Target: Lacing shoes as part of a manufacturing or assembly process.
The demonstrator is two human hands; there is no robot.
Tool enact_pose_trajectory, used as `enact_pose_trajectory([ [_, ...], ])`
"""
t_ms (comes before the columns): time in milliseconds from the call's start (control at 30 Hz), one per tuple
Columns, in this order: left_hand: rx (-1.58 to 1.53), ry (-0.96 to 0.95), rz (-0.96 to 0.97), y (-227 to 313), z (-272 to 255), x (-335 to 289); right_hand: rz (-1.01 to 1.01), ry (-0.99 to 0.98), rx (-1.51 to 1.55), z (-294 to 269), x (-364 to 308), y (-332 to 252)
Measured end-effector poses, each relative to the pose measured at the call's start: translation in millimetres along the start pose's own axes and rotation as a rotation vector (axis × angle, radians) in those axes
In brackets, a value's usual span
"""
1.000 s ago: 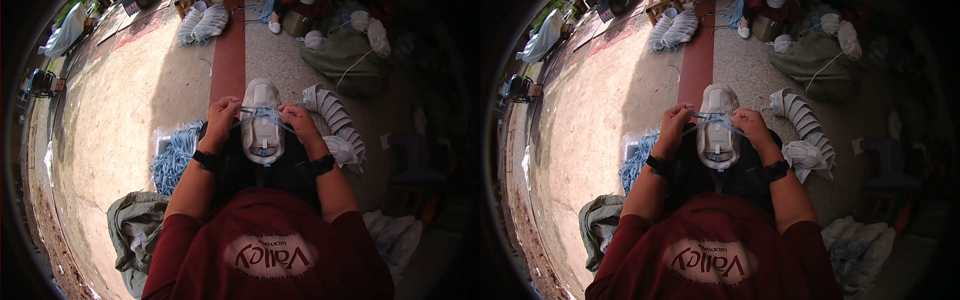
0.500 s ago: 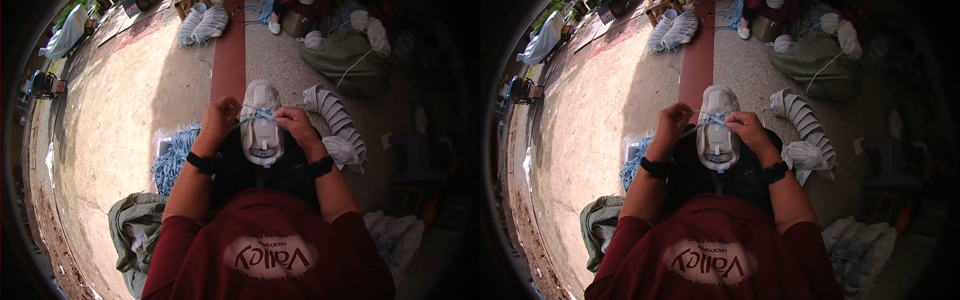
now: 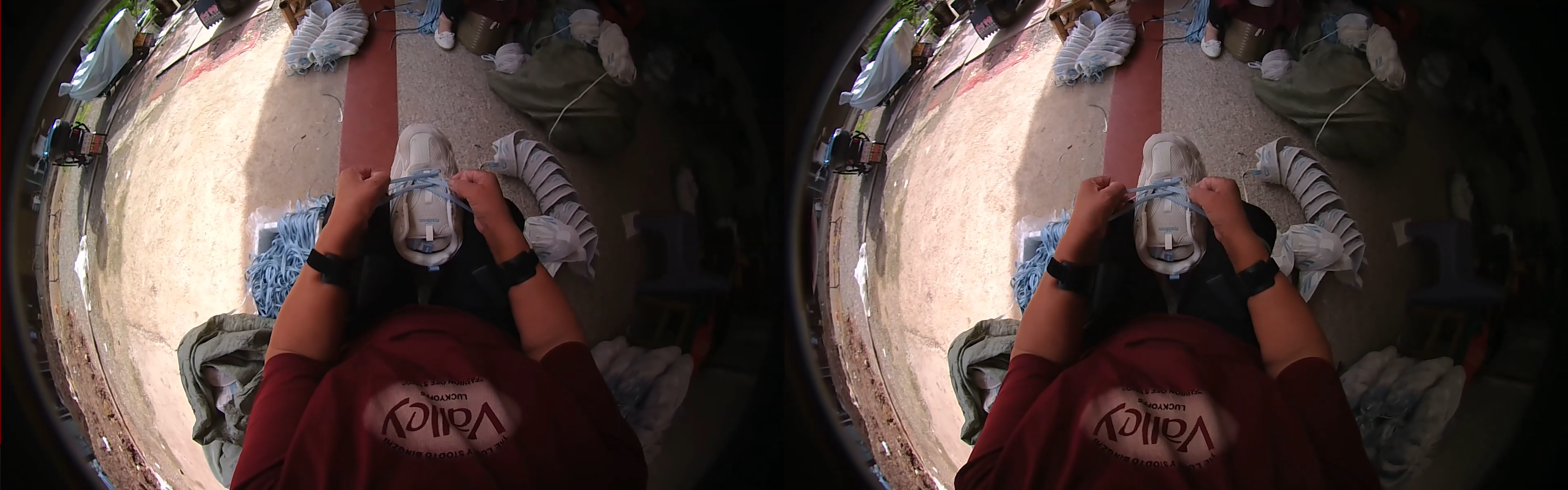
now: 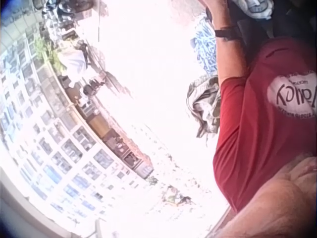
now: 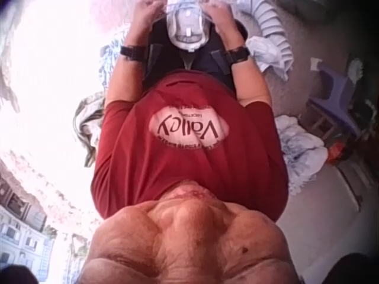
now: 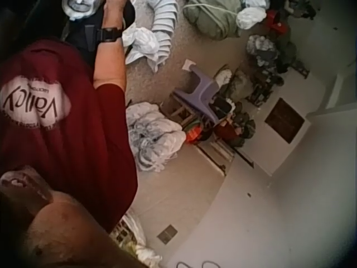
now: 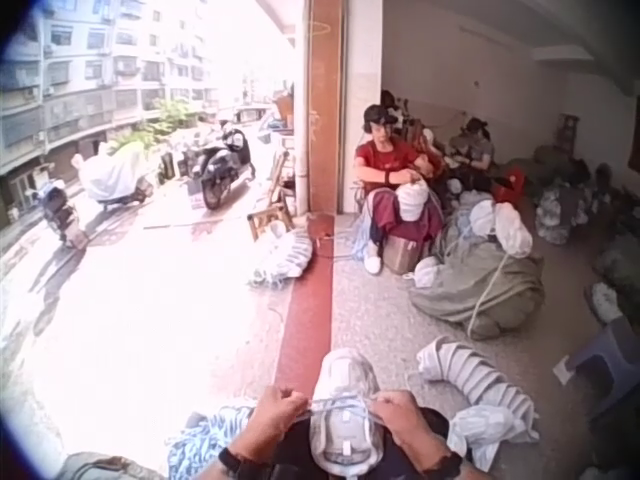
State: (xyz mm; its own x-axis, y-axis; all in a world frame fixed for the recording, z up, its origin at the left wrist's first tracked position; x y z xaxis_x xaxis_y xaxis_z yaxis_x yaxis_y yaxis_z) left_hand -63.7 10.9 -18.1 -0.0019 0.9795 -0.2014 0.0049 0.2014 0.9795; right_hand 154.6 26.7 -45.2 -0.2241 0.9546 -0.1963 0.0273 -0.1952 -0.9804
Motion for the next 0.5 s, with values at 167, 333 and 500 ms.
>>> enact_pose_trajectory([
  [167, 0.481, 0.246, 0.112, -17.8, 1.4, 8.5, 0.047, 0.186, 0.164, 0.0, 1.6, 4.6],
  [333, 0.534, 0.225, 0.118, -14.3, 3.8, 15.9, 0.130, 0.189, 0.215, -8.5, 3.0, 4.4],
  [500, 0.674, 0.192, 0.228, -11.3, 2.2, 4.5, -0.167, -0.019, -0.567, -8.5, -7.7, -11.2],
])
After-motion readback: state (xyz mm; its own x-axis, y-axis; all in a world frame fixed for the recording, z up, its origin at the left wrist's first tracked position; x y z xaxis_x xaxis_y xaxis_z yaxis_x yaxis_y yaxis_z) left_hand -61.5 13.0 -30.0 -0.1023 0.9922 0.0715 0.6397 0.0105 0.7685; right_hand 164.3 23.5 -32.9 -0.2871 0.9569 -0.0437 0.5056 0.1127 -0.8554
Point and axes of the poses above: each hand's wrist, its own x-axis towards the middle knuckle, its own z-axis out of the palm, y = z × x, the point moved 2 cm from there along x, towards the middle knuckle, and after that the axes turned 5 degrees about -x, right-handed, at the moved point
